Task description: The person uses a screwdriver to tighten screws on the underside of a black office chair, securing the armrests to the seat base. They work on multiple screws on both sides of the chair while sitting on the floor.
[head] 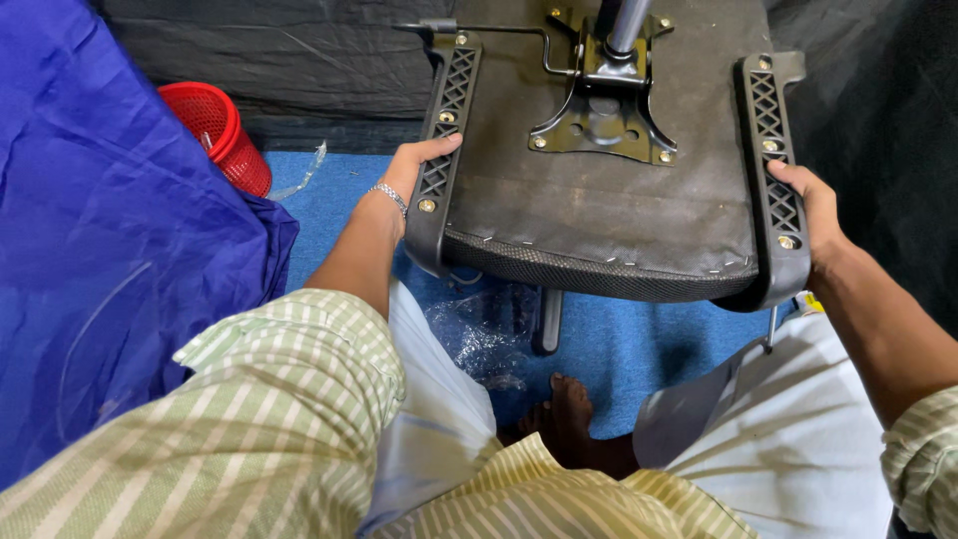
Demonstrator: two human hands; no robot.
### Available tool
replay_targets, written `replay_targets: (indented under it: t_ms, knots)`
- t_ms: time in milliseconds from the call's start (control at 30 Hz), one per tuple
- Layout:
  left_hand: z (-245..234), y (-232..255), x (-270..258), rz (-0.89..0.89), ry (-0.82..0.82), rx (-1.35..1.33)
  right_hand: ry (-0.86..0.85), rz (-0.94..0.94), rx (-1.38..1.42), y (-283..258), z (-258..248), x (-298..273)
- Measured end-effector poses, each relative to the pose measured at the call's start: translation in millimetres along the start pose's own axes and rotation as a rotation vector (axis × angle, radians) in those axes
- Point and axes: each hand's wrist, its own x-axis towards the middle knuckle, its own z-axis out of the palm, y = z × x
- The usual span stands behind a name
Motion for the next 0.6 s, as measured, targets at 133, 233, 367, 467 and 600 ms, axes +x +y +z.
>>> replay_targets:
  t_ms: [133, 233, 367, 467, 600]
  knots:
    - [6.1, 0.1, -10.2, 0.021, -0.015, 0.008, 0.021, -0.015, -0.022, -3.6, 1.3, -8.5]
    - [9.3, -1.4, -18.3, 0.034, 0.003, 0.007, 0.035, -0.013, -0.031, -3.7, -3.4, -7.9]
    - [13.7, -2.8, -25.4, 0.065, 0.005, 0.008, -0.005, -0.014, 0.015, -4.6, -13.4, 5.4]
    - [17.1, -3.3, -29.3, 0.069, 0.017, 0.004, -0.022, -0.005, 0.003, -4.7, -21.2, 14.5]
    - [19.3, -4.3, -35.6, 0.079, 0.006, -0.043, 0.028, -0.030, -0.025, -5.1, -24.1, 15.7]
